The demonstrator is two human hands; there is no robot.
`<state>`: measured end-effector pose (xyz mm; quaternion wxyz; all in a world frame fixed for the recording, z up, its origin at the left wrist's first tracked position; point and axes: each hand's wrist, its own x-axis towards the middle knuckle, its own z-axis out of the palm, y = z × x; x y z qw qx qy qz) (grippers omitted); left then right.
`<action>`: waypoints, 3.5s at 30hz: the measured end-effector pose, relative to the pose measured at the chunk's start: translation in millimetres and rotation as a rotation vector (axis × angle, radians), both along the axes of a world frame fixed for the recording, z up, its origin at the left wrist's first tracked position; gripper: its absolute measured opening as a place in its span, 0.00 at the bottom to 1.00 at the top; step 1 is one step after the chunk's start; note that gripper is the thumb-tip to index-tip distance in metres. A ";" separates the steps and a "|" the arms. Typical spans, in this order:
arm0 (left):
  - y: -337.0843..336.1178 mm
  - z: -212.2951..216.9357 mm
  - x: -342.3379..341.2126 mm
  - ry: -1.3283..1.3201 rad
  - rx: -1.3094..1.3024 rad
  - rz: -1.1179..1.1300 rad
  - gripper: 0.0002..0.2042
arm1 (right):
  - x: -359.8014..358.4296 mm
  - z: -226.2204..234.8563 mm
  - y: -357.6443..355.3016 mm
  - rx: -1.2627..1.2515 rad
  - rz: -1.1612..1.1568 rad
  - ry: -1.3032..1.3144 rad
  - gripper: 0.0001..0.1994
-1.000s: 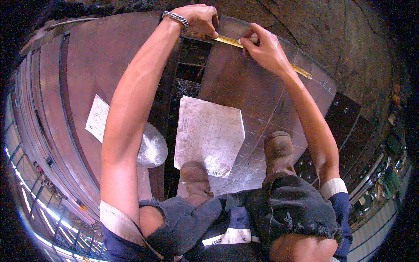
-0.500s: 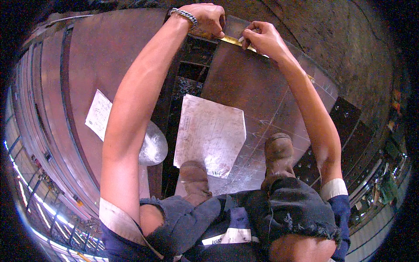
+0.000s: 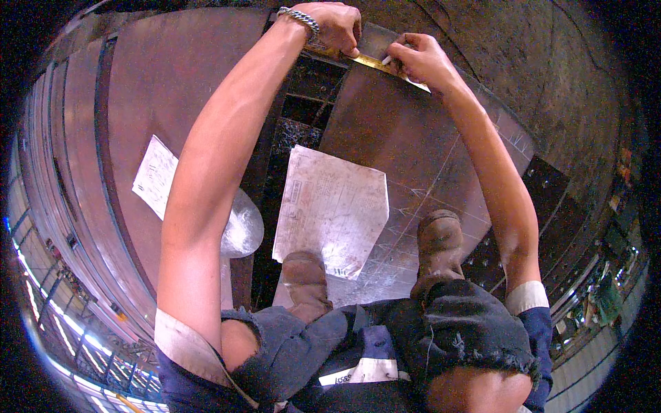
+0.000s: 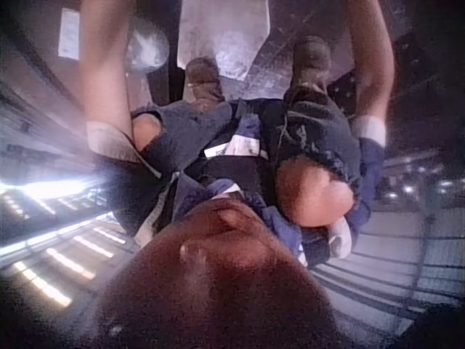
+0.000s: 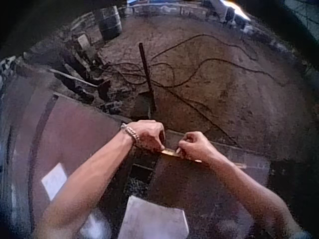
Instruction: The person uses a tape measure and a marker to measure and mark a large metal sheet. They repeatedly position the tape measure, mark points, and occasionally consult a document placed on a nearby cylindrical object.
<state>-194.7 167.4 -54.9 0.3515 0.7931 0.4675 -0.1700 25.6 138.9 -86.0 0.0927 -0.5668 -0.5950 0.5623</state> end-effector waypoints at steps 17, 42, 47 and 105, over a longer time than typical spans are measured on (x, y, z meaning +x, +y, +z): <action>3.0 2.9 1.8 -0.049 -0.147 0.033 0.15 | -0.4 -6.5 0.9 0.045 0.030 -0.020 0.16; 0.8 -5.5 -1.8 -0.065 -0.060 0.016 0.17 | -18.0 15.4 -5.8 0.127 0.060 -0.193 0.11; 3.8 -4.0 -1.1 -0.065 -0.235 0.096 0.17 | -28.0 17.2 -15.3 1.099 -0.056 -0.240 0.08; -1.6 11.3 0.4 -0.084 -0.188 0.083 0.16 | -13.9 48.2 -21.4 0.640 -0.198 -0.061 0.08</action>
